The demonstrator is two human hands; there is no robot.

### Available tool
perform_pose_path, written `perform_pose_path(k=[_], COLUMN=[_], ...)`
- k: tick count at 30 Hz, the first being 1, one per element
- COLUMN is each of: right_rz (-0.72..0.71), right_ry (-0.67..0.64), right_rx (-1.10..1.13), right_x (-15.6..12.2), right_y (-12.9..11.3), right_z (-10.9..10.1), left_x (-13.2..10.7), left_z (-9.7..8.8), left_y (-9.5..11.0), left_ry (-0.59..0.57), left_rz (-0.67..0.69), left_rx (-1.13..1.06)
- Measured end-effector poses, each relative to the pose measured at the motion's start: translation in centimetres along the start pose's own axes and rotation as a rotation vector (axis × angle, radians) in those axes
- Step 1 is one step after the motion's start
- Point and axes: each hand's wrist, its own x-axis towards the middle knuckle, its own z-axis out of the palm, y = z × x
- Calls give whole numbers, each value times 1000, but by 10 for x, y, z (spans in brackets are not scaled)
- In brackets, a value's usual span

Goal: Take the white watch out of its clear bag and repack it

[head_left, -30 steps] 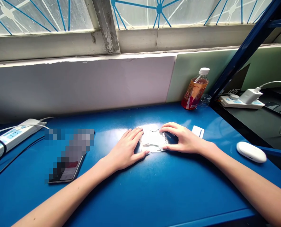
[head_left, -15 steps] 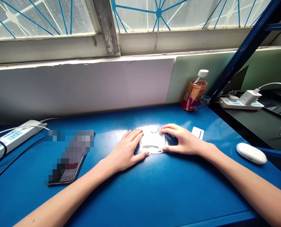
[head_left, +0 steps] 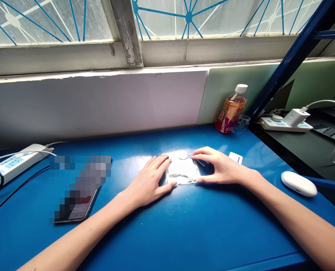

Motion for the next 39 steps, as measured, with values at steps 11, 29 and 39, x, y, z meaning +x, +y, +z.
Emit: perform_pose_path(k=[11, 29, 39], right_rz=[-74, 245, 226], right_ry=[-57, 258, 224], right_rx=[-36, 410, 233], right_x=[1, 6, 6], right_y=[-3, -16, -8], right_z=[-6, 12, 18], left_x=[-1, -9, -4], left_z=[1, 9, 3], left_y=[-2, -6, -2], left_ry=[-38, 357, 135], left_rz=[29, 142, 45], left_rx=[19, -110, -80])
